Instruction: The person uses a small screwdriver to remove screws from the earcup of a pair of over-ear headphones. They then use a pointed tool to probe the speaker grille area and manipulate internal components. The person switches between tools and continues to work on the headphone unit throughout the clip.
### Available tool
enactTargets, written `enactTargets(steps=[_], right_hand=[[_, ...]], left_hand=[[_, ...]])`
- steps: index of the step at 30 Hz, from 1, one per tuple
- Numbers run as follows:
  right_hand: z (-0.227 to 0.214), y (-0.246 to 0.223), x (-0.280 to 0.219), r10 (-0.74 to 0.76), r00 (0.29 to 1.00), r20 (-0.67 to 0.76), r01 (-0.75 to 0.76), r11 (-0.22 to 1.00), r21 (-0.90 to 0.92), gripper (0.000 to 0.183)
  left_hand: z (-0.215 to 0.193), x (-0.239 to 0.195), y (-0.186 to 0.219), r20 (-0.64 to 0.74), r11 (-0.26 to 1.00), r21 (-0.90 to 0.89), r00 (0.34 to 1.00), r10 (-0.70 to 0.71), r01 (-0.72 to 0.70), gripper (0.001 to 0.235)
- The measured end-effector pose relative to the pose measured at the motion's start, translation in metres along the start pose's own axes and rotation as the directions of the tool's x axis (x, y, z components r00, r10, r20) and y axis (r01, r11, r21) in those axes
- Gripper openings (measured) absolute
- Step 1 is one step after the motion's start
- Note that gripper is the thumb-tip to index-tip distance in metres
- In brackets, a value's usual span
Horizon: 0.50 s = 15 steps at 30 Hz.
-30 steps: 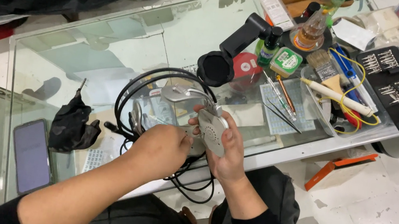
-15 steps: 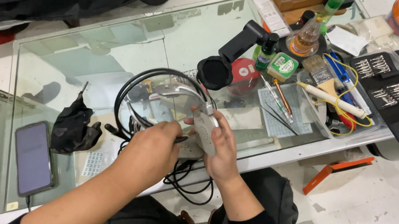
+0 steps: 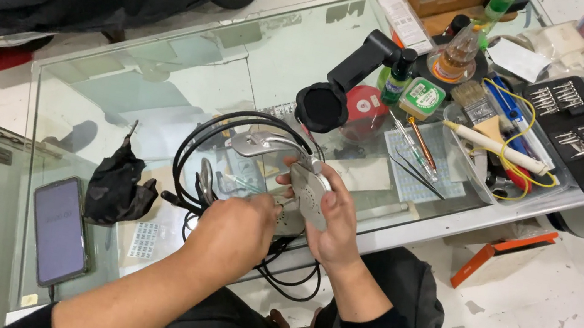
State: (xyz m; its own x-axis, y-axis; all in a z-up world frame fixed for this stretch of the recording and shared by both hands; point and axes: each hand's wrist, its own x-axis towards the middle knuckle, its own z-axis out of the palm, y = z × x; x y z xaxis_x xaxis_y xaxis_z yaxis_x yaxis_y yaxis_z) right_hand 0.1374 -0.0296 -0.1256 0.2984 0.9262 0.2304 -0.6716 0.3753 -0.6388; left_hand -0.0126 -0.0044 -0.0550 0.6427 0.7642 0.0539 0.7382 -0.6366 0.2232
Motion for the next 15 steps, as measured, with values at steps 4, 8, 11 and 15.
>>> enactTargets(steps=[4,8,11,15], right_hand=[[0.010,-0.009,0.001,-0.013,0.999,0.051,0.017,0.996,-0.084,0.076],[0.017,-0.011,0.000,-0.035,0.994,0.108,0.043,0.996,-0.075,0.084],[0.017,-0.005,0.001,-0.026,0.994,0.107,0.037,0.995,-0.096,0.079],[0.017,-0.003,0.004,-0.015,0.999,0.048,0.020,0.993,-0.114,0.070]], left_hand=[[-0.027,0.008,0.003,0.332,0.809,-0.388,0.886,-0.323,0.441,0.041],[-0.037,0.006,0.002,0.553,0.331,-0.627,0.702,-0.448,0.705,0.038],[-0.044,0.007,-0.001,0.514,0.493,-0.552,0.740,-0.433,0.672,0.037],[-0.059,0.007,0.016,0.411,0.915,-0.224,0.884,-0.223,0.335,0.044]])
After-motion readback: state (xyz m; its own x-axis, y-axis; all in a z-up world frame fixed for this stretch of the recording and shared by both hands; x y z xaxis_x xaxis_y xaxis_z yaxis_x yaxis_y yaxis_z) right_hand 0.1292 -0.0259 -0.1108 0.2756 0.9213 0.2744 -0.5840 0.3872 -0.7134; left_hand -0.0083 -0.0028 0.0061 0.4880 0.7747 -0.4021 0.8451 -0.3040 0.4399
